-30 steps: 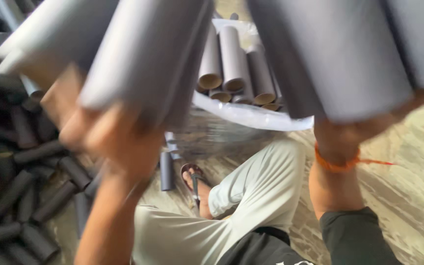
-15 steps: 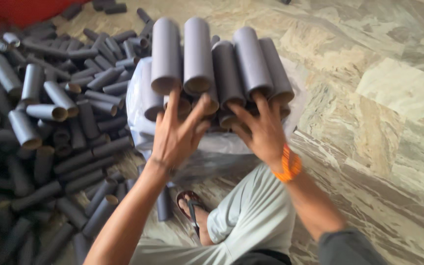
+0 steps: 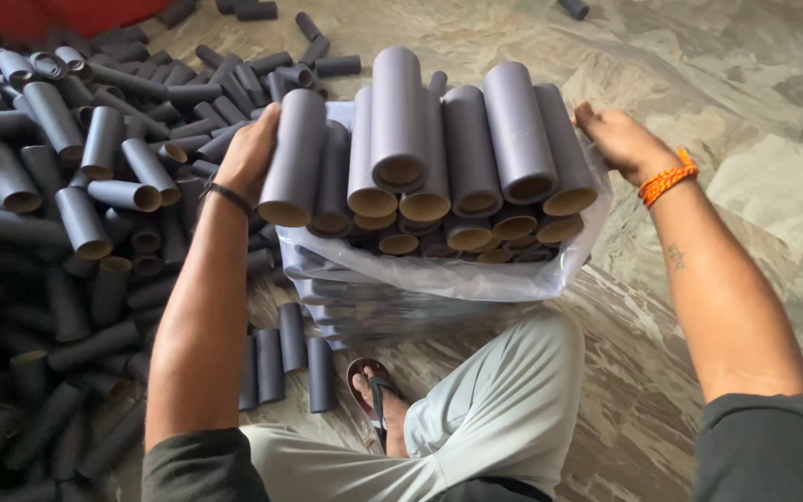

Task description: The person sits on the floor and repeatedly picks up bundles of grey cardboard cylinders from a large pile. They place the cylinders into a white plastic bag, arranging them in rows. The person continues this process, filling the bag with the cylinders.

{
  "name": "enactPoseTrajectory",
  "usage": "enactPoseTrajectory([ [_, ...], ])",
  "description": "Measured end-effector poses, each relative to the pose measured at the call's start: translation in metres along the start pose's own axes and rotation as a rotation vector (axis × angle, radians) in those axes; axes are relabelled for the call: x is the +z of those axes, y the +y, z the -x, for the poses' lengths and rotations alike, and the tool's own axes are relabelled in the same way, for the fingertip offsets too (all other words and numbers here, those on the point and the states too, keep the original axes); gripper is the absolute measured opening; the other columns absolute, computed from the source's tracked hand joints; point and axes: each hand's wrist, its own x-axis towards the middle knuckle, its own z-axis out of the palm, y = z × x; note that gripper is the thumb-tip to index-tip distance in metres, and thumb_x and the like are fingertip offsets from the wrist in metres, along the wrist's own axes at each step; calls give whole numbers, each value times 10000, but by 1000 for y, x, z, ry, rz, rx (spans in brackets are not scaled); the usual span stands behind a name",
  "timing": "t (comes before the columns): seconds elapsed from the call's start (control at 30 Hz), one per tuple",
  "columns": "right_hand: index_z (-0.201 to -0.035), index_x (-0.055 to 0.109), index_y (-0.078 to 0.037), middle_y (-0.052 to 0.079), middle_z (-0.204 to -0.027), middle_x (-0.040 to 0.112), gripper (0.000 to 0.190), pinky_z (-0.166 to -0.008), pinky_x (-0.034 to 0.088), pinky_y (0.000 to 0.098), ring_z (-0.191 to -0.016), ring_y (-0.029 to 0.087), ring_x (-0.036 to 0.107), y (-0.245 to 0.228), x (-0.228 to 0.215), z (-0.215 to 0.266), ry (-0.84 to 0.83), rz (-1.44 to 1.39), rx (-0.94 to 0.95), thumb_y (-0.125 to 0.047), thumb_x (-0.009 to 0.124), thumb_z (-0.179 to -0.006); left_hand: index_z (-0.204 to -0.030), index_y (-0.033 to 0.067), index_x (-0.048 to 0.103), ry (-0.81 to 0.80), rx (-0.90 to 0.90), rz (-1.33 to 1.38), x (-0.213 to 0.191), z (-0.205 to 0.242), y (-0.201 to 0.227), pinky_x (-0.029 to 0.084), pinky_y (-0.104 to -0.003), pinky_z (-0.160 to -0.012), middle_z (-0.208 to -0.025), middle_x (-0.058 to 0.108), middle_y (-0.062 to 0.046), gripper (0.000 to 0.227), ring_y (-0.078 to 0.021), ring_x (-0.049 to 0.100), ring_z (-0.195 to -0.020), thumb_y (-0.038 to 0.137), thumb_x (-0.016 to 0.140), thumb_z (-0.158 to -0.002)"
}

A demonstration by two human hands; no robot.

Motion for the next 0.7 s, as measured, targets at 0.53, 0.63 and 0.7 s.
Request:
enactPoseTrajectory([
  [0.53,-981,661,-138,89,-947,741,133,-745,540,412,-877,274,704,-25,12,-7,724,869,-813,-235,739,-1029,-1112,53,687,546,766,-1530,26,-20,47,549,-502,-674,-966,745,-178,392,-397,713,-834,306,848,-860],
  [0.63,-1213,569,-96,120,-974,710,338,-753,532,359,-868,209,690,-8,8,26,581,337,-520,-336,691,-1010,-1078,-2,635,421,534,-1174,12,27,46,563,-468,-800,-1003,725,-186,409,-336,705,-927,359,809,-995],
  [0.7,-1408,608,-53,69,-1318,652,390,-1047,477,278,-1213,124,576,11,5,51,30,-155,-458,-347,460,-1198,-1134,22,648,112,52,-647,1,62,43,569,-406,-751,-966,707,-139,367,-238,694,-859,376,674,-1039],
])
